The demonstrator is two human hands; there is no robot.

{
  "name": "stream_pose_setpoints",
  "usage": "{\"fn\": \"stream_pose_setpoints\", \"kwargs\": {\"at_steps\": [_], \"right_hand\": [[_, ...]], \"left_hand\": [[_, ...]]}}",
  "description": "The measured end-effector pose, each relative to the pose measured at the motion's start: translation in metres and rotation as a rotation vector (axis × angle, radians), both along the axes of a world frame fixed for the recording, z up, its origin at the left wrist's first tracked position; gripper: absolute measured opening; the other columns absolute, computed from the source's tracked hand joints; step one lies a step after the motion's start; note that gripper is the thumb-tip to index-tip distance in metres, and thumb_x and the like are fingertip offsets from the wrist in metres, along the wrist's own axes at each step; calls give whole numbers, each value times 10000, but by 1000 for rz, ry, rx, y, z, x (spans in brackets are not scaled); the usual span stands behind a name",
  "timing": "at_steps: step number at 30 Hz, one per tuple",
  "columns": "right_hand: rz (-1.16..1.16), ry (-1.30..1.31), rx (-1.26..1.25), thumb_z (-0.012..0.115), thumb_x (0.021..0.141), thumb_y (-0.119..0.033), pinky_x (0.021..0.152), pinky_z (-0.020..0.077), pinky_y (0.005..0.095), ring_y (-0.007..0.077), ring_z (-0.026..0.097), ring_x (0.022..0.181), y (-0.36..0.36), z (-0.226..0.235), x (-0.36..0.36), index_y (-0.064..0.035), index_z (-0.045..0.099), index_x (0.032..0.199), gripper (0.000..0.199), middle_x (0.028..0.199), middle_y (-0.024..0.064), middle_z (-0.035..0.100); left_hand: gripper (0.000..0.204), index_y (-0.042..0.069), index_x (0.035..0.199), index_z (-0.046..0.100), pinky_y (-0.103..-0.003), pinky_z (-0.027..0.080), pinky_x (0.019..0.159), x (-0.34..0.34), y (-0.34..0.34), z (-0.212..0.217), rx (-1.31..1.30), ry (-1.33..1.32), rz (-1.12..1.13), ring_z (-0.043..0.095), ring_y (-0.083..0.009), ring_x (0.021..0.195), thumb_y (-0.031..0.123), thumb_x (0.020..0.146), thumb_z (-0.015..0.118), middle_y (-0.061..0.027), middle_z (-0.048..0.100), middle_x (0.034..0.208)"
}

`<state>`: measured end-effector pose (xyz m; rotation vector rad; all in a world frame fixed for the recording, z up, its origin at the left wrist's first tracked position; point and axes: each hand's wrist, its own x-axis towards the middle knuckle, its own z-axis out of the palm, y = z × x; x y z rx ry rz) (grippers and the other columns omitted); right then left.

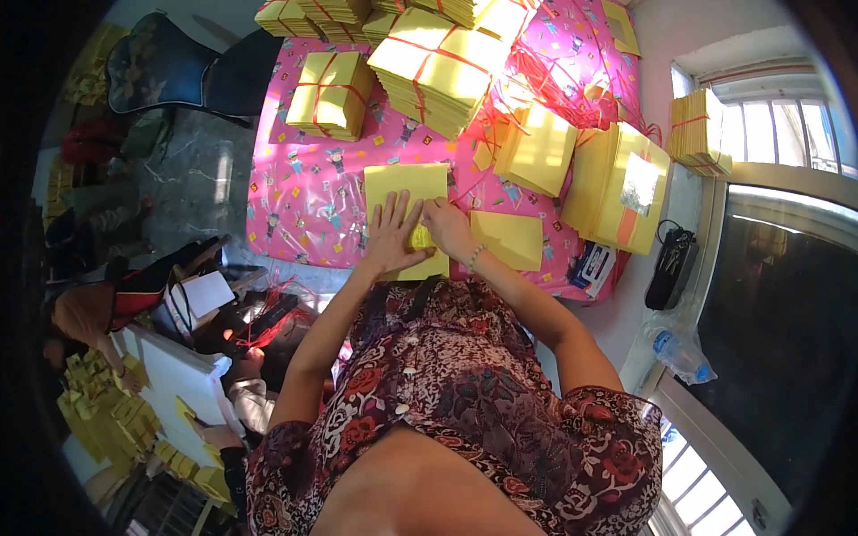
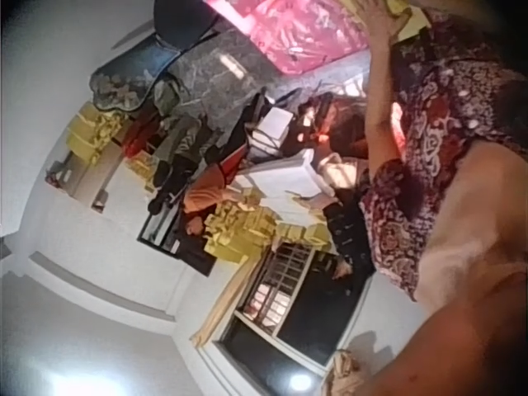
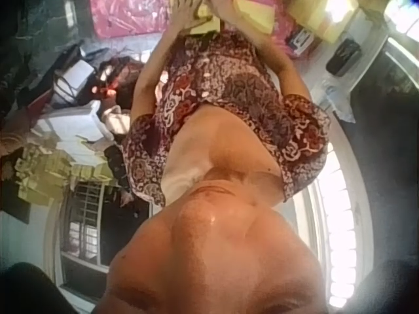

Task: Stacking and tying bundles of yellow paper with red string.

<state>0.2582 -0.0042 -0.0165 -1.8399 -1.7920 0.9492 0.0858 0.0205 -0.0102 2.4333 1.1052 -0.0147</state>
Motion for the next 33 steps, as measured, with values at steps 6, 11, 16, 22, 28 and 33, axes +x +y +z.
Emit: {"fn": "stream_pose_setpoints", "kwargs": {"at_steps": [6, 11, 16, 22, 28, 33], "right_hand": [[-18, 12, -47, 646, 810, -178, 682, 480, 432, 343, 583, 818, 0, 0, 2, -47, 529, 875, 188, 866, 138, 551], [-40, -23, -9, 652, 807, -184, 682, 480, 429, 336, 585, 819, -3, 0, -5, -47, 530, 876, 196, 871, 135, 549], [-46, -38, 39, 661, 802, -195, 685, 482, 424, 333, 586, 816, -2, 1, -11, -44, 529, 877, 215, 863, 135, 548], [-96, -132, -100, 700, 769, -273, 680, 495, 425, 341, 602, 839, 7, 7, -18, -28, 536, 893, 320, 903, 159, 576], [-65, -195, -16, 714, 749, -299, 680, 506, 433, 334, 606, 890, 6, 6, -17, -36, 520, 959, 388, 950, 161, 577], [240, -477, 435, 657, 777, -303, 716, 465, 377, 240, 556, 835, 7, 7, -8, -84, 518, 946, 310, 865, 64, 530]], "left_hand": [[970, 109, 1471, 204, -521, 126, 1115, -33, 11, -5, 37, -56, -28, 109, -365, 1409, 607, 737, 596, -177, 144, 1523], [959, 109, 1472, 202, -530, 129, 1111, -37, 8, -10, 65, -34, -31, 110, -371, 1407, 613, 748, 579, -180, 146, 1522], [967, 83, 1468, 189, -549, 150, 1099, -43, 13, -12, 38, -91, -61, 94, -416, 1397, 589, 755, 601, -219, 123, 1514], [987, 109, 1477, 177, -526, 144, 1110, -41, 13, -15, 40, -90, -52, 90, -375, 1410, 623, 739, 585, -186, 113, 1527], [955, 120, 1480, 168, -520, 147, 1112, -39, 16, -11, 35, -88, -59, 73, -371, 1414, 611, 766, 569, -178, 100, 1532], [676, 77, 1410, 320, -495, 247, 1070, -42, 24, -14, 0, -373, 87, 246, -393, 1353, 380, 860, 572, -222, 277, 1454]]}}
